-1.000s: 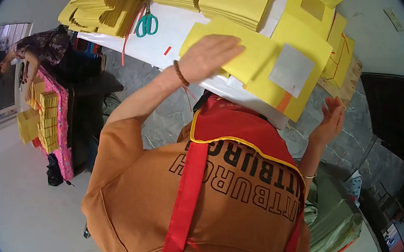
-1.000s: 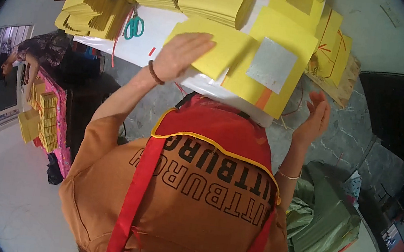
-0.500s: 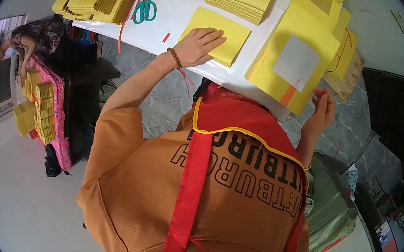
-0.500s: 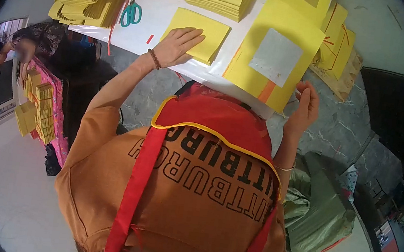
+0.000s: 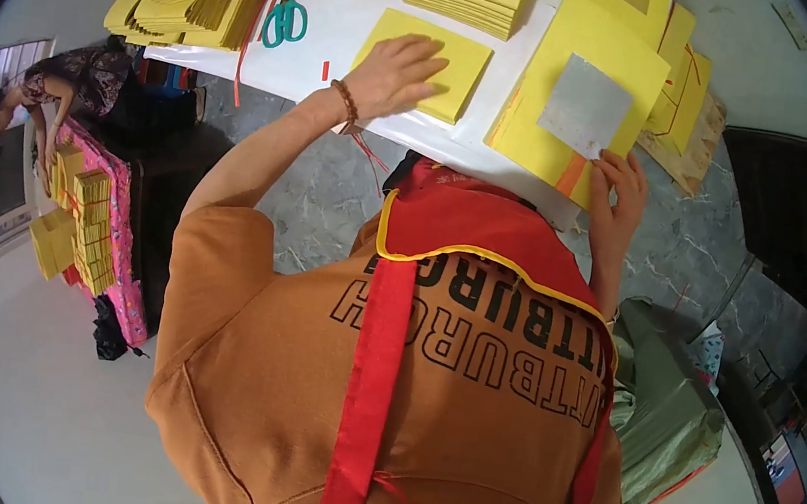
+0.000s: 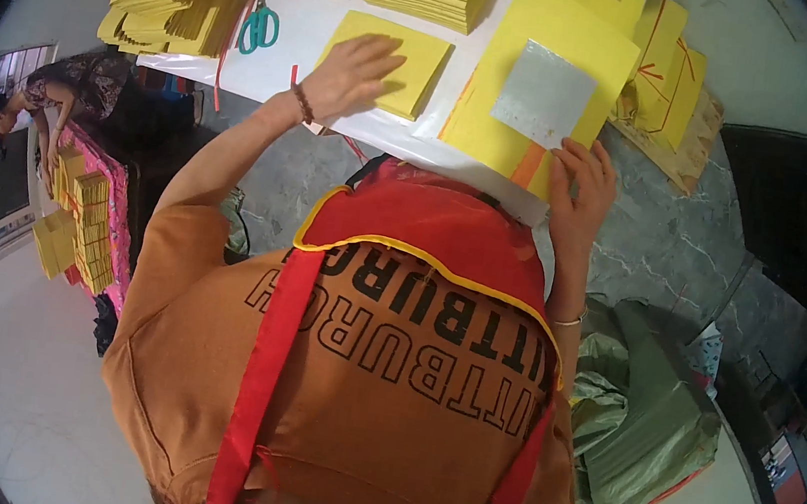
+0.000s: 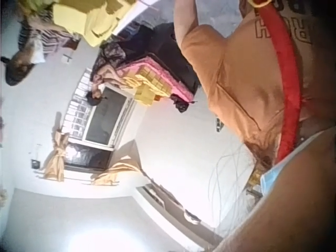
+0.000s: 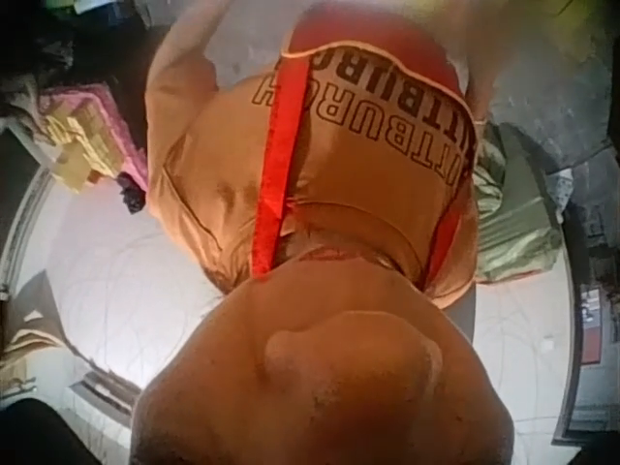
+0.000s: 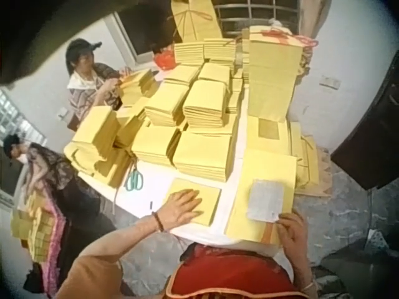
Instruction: Folding and stacking yellow paper sheets.
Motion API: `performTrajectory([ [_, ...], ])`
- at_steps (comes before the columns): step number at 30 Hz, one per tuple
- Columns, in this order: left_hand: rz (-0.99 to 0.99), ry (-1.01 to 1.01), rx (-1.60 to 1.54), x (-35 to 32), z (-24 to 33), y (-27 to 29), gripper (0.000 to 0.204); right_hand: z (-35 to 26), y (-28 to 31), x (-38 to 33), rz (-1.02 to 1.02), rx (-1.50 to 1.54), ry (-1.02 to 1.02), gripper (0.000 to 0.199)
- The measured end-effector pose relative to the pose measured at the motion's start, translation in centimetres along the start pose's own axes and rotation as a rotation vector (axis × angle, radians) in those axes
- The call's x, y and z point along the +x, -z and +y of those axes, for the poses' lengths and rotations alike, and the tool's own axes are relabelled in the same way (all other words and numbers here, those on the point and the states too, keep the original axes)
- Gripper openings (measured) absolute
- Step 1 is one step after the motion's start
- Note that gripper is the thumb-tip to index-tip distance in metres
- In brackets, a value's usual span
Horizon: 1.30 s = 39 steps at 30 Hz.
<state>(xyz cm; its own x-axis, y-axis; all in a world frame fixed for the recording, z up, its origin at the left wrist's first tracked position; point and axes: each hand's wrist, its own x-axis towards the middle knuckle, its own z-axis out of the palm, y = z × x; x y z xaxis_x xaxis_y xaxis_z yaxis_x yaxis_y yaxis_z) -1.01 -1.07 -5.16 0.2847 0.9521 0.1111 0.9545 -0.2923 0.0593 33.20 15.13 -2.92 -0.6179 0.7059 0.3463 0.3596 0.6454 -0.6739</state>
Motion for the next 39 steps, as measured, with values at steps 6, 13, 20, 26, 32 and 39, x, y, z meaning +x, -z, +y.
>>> performTrajectory([
  [6, 0.265, 0.19, -0.449, 6.2, 5.2, 5.5, 0.03, -0.1, -0.5, -0.3, 0.043, 0.057, -0.07, 0.012],
  [13, 0.155, -0.192, -0.308, 10.4, 10.8, 3.7, 0.042, 0.8, -0.8, -0.3, 0.053, 0.219, -0.127, 0.012],
  [20, 0.187, -0.139, -0.529, 11.7, 10.3, 3.5, 0.023, 1.7, -0.8, -0.8, 0.055, 0.463, -0.29, 0.022],
  [26, 0.074, 0.049, -0.758, 12.8, 9.7, 3.7, 0.018, 1.2, -0.3, -0.1, 0.013, 0.571, -0.383, 0.037],
  [32, -0.043, 0.113, -0.87, 13.0, 9.4, 3.7, 0.018, 1.1, -0.6, 0.0, 0.031, 0.579, -0.438, 0.04],
  [39, -0.135, 0.125, -0.965, 13.3, 9.0, 3.8, 0.011, 0.5, -0.3, 0.3, 0.023, 0.646, -0.483, 0.043],
])
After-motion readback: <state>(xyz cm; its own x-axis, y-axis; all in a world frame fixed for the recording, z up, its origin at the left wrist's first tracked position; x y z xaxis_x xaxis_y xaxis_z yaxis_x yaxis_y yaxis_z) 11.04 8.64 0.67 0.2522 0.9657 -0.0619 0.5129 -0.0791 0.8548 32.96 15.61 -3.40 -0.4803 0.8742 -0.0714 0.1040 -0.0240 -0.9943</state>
